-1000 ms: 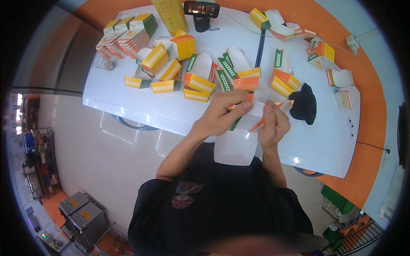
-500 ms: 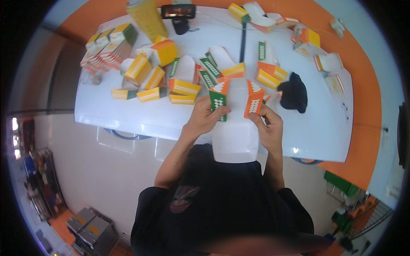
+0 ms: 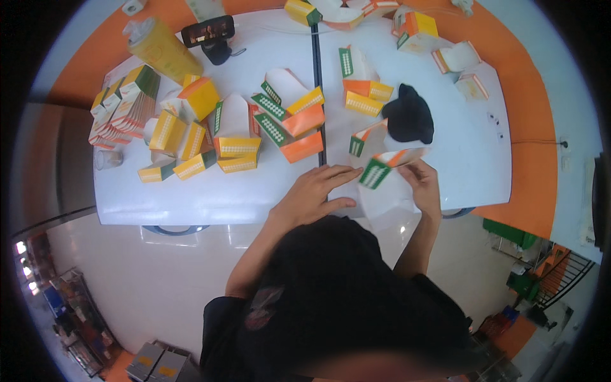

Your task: The person repeatedly picks flat, printed paperboard pieces from a white table, folds them into small rectangular boxes, and stacks the finished boxes. The person handles the pieces by hand without tools, working continuously at the table.

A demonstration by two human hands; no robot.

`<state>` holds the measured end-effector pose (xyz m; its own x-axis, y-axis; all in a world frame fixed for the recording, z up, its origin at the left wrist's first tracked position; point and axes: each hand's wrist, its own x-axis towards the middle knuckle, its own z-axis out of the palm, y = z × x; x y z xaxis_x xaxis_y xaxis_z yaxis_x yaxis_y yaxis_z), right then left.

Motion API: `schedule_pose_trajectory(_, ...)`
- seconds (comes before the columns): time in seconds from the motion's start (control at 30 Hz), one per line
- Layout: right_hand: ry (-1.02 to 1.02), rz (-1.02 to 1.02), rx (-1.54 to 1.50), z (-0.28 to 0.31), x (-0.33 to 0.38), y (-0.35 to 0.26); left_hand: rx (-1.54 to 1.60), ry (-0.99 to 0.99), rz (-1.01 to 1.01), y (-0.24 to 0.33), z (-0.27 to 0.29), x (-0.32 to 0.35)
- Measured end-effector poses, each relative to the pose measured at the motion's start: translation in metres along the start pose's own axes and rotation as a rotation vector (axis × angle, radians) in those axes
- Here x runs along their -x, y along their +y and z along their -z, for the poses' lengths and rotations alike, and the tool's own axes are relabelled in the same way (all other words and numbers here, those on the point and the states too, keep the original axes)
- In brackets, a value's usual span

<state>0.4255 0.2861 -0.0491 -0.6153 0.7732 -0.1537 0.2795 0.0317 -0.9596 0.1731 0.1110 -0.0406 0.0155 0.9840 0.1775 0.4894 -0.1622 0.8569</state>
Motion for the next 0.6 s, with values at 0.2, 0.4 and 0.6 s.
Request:
schedule_pose_trajectory(0.2,-0.011,0.081,0.238,0.025,-0.062,0.039,0.120,0.018,0.207,-0.016,0.006,0.012)
schedule_pose_trajectory(0.4,0.263,0.217,0.423,0.029,-0.130,-0.012,0.203,0.117,0.377,-0.031,0.025,0.052)
schedule_pose_trajectory(0.6,-0.082,0.461,0.080,-0.011,-0.309,-0.075,0.332,0.342,0.559,-0.038,0.030,0.076)
